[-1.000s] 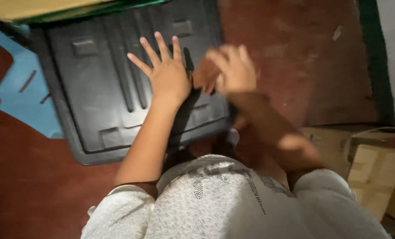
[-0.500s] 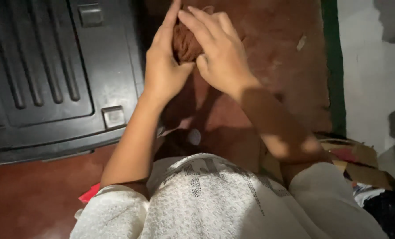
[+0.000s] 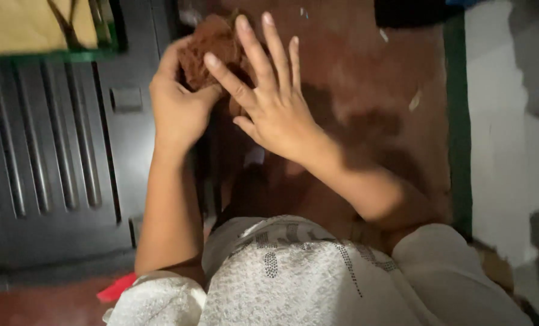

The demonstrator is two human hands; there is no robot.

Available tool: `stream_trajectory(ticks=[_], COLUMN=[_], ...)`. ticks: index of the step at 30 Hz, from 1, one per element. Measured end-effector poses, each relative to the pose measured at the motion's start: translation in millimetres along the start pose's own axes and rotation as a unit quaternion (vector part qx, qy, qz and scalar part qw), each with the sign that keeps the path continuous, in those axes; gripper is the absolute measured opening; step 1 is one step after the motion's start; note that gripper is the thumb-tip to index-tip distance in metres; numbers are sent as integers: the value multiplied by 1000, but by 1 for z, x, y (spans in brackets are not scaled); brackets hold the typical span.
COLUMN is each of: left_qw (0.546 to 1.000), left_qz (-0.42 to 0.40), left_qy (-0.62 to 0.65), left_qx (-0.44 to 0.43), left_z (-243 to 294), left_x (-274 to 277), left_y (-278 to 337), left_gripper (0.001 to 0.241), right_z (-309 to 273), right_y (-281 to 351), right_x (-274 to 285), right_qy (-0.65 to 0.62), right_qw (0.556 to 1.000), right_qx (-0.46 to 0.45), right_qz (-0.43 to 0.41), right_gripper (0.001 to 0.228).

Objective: Wiping and organizing old document folders and envelopes in an archive room.

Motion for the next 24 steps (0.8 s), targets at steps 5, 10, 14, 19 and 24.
stream_trajectory(ticks=[5, 10, 14, 19, 24], left_qw=[996, 987, 980, 989, 989], left_qz=[-51, -149, -196, -43, 29], left_qy=[63, 56, 14, -122, -132], left_qx=[40, -2, 20, -71, -53], left_z=[-6, 11, 17, 3, -16], left_x=[-8, -34, -41, -53, -70], left_y=[-76, -131, -172, -247, -320], left_gripper=[57, 50, 41, 64, 72], right_z=[56, 98, 133, 201, 275], right_y=[-66, -112, -151, -206, -265], right_x=[2, -12, -11, -22, -24], right_qy=[-113, -376, -401, -302, -353], right_qw=[991, 926, 914, 948, 929], right_qx=[8, 19, -57, -47, -14], right_qz=[64, 36, 16, 89, 110], right_gripper=[147, 132, 94, 69, 64])
Point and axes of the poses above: each hand's wrist, its own y-axis away from the middle knuckle, its own x-axis out of the back of the hand, z = x × y, the point moved 7 cm from there along -y, towards the middle knuckle, and after that the axes turned 1 degree about -x, right-handed, at the moved point
